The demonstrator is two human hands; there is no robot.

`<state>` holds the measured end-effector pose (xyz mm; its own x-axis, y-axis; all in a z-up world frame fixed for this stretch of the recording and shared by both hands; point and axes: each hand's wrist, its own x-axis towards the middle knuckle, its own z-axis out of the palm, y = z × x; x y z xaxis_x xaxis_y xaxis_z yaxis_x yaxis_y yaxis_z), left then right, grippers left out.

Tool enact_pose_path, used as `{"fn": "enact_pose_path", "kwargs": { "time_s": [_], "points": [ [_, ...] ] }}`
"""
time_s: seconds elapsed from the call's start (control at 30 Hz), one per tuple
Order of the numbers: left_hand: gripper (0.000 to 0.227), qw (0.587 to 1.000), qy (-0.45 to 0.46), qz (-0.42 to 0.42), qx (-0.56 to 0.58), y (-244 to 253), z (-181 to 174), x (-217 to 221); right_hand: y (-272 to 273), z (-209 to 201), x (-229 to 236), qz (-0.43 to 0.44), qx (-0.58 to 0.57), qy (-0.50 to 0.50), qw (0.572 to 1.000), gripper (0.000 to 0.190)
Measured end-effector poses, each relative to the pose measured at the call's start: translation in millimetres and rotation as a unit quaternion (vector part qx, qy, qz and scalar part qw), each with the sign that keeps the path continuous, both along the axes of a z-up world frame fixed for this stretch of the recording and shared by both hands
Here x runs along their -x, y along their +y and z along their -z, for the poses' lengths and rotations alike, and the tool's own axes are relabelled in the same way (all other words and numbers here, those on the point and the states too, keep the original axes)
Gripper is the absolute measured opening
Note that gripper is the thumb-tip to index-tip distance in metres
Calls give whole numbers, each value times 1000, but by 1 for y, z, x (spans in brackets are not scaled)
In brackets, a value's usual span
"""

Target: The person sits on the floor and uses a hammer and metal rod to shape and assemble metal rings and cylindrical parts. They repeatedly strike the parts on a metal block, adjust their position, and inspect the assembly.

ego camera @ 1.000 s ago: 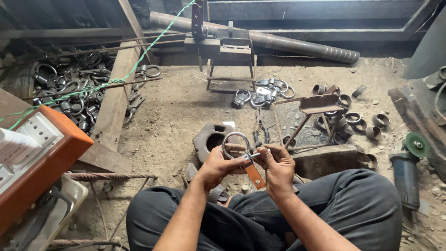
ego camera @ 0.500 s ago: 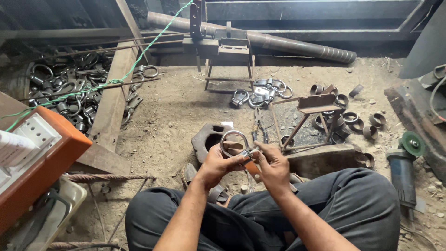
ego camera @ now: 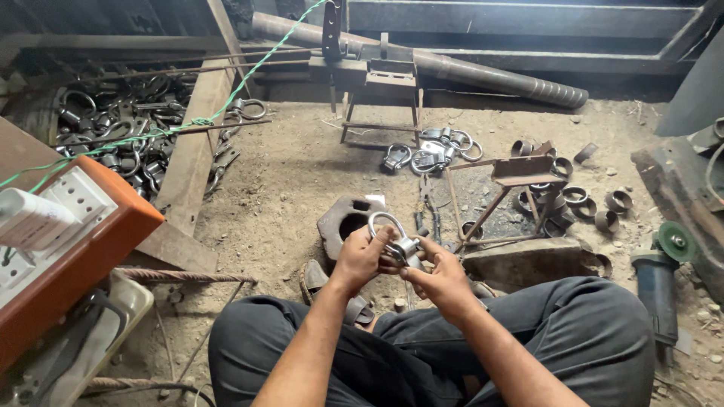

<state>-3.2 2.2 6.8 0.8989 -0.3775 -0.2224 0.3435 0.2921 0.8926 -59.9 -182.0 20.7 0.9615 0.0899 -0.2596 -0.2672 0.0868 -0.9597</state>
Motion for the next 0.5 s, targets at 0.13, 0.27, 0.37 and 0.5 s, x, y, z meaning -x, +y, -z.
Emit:
{"fn": "enact_pose_path", "kwargs": {
  "time_s": [0.13,0.27,0.37,0.5],
  "points": [
    [34,994,-54,-22,-88,-2,-10,1,-2,8,-2,-11,-48,36,998,54],
    [38,992,-70,-71,-82,-2,-9,2,2,4,-2,-35,-83,72,993,51],
    [38,996,9,-88,-11,-7,-4,2,6,3,-2,-20,-72,64,995,59],
    [40,995,-13,-87,-45,-12,-4,2,6,4,0,-12,-84,59,995,52]
  ]
}}
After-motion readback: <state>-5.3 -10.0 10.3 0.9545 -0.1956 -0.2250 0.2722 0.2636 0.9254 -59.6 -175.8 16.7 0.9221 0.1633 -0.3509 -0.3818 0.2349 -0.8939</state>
